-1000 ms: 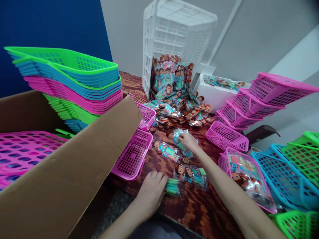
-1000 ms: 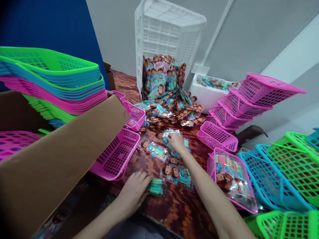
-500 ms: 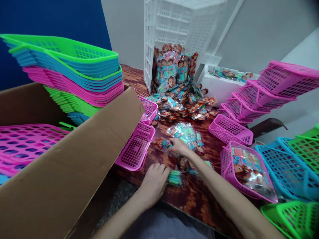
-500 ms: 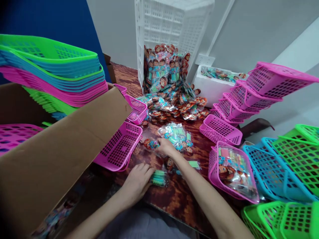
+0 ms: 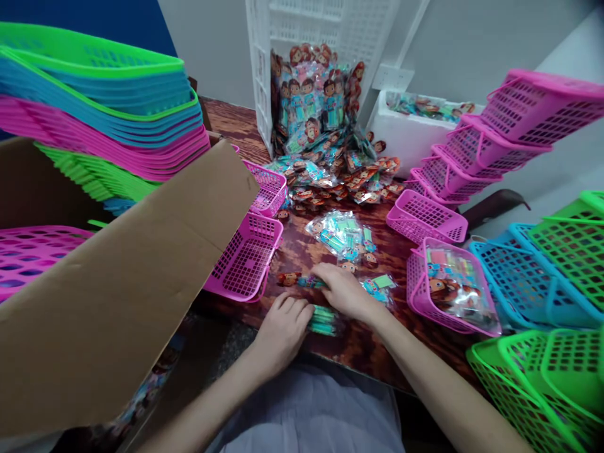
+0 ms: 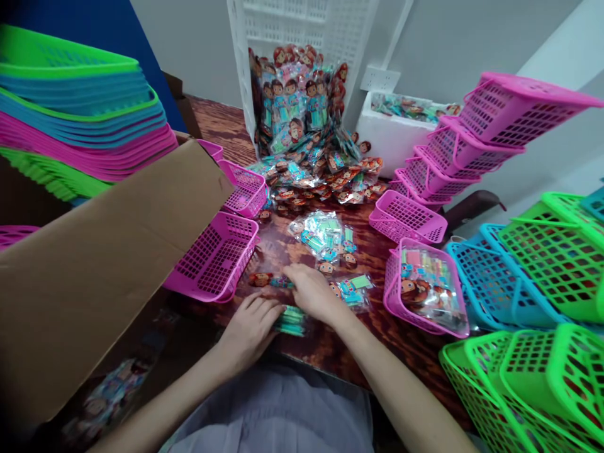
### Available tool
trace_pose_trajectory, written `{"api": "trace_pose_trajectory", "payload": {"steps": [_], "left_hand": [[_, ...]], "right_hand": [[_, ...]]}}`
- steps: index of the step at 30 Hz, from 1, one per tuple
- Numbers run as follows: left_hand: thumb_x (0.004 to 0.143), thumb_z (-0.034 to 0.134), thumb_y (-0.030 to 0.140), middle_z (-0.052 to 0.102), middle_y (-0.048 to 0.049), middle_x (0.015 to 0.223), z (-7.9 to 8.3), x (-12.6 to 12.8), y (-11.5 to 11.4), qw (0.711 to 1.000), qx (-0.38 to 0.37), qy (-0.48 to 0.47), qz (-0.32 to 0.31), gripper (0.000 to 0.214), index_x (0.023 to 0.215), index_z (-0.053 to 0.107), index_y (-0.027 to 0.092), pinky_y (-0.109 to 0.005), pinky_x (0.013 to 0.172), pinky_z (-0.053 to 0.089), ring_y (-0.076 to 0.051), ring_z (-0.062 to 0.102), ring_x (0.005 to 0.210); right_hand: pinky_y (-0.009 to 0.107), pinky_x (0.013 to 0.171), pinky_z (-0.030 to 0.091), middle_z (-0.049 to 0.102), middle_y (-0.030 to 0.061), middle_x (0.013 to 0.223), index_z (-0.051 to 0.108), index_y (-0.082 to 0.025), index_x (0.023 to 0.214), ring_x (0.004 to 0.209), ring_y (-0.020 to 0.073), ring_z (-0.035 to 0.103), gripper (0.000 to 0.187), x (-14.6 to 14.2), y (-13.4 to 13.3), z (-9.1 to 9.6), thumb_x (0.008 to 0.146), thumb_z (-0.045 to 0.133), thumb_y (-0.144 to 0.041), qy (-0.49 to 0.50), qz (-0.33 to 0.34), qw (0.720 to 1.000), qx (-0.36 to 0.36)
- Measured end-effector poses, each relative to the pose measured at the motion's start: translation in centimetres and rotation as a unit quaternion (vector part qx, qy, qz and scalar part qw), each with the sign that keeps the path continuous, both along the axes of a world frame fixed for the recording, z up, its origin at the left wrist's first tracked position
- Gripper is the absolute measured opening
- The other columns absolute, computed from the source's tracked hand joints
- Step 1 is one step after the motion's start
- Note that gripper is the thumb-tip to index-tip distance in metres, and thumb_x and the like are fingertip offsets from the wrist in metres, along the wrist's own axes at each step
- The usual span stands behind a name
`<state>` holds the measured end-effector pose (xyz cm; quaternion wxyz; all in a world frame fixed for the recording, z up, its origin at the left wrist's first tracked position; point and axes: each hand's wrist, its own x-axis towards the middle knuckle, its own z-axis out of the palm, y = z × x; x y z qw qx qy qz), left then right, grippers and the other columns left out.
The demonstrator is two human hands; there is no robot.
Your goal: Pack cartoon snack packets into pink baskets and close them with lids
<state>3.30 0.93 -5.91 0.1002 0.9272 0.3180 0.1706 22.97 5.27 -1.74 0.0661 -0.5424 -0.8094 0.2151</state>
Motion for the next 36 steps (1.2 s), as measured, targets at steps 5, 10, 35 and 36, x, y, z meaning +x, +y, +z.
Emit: {"api": "trace_pose_trajectory", "payload": {"steps": [5,10,35,36], "left_hand": [[0.090,0.058,0.018,0.032,-0.0182,0.156,-0.4,-0.5,-1.0,0.995,0.036,-0.057,0.076,0.025,0.115,0.061,0.018,-0.062,0.117,0.022,-0.039,0.025,0.146],[0.088,0.065,0.024,0.035,-0.0167,0.156,-0.3,-0.8,-0.3,0.998,0.001,0.000,0.055,0.030,0.117,0.060,0.019,-0.067,0.118,0.013,-0.038,0.029,0.145],[0.079,0.065,0.029,0.069,-0.0066,0.120,-0.1,-1.5,2.7,0.959,-0.268,-0.059,0.066,0.048,0.127,0.059,0.024,-0.042,0.094,0.051,-0.032,0.064,0.110],[0.077,0.070,0.035,0.071,-0.0052,0.116,0.5,-1.2,2.7,0.932,-0.333,-0.102,0.096,0.051,0.126,0.060,0.024,-0.040,0.091,0.053,-0.032,0.066,0.106]], "right_hand": [[0.028,0.087,0.040,0.066,0.0086,0.113,0.064,-0.020,0.121,0.105,0.0202,0.059,0.047,0.3,-0.6,-0.2,0.081,0.048,-0.001,-0.017,0.050,0.997,-0.058],[0.035,0.095,0.040,0.066,0.0103,0.120,0.062,-0.020,0.127,0.113,0.0262,0.058,0.036,1.3,-1.7,-0.3,0.091,0.058,-0.025,0.005,0.002,0.996,-0.093],[0.037,0.092,0.043,0.067,0.0078,0.108,0.063,-0.021,0.114,0.103,0.0225,0.057,0.021,6.6,-10.8,0.7,0.100,0.048,-0.029,0.122,-0.261,0.931,0.226],[0.039,0.092,0.042,0.067,0.0095,0.108,0.063,-0.020,0.112,0.103,0.0239,0.056,0.023,8.4,-11.5,0.8,0.101,0.044,-0.027,0.087,-0.318,0.909,0.256]]}}
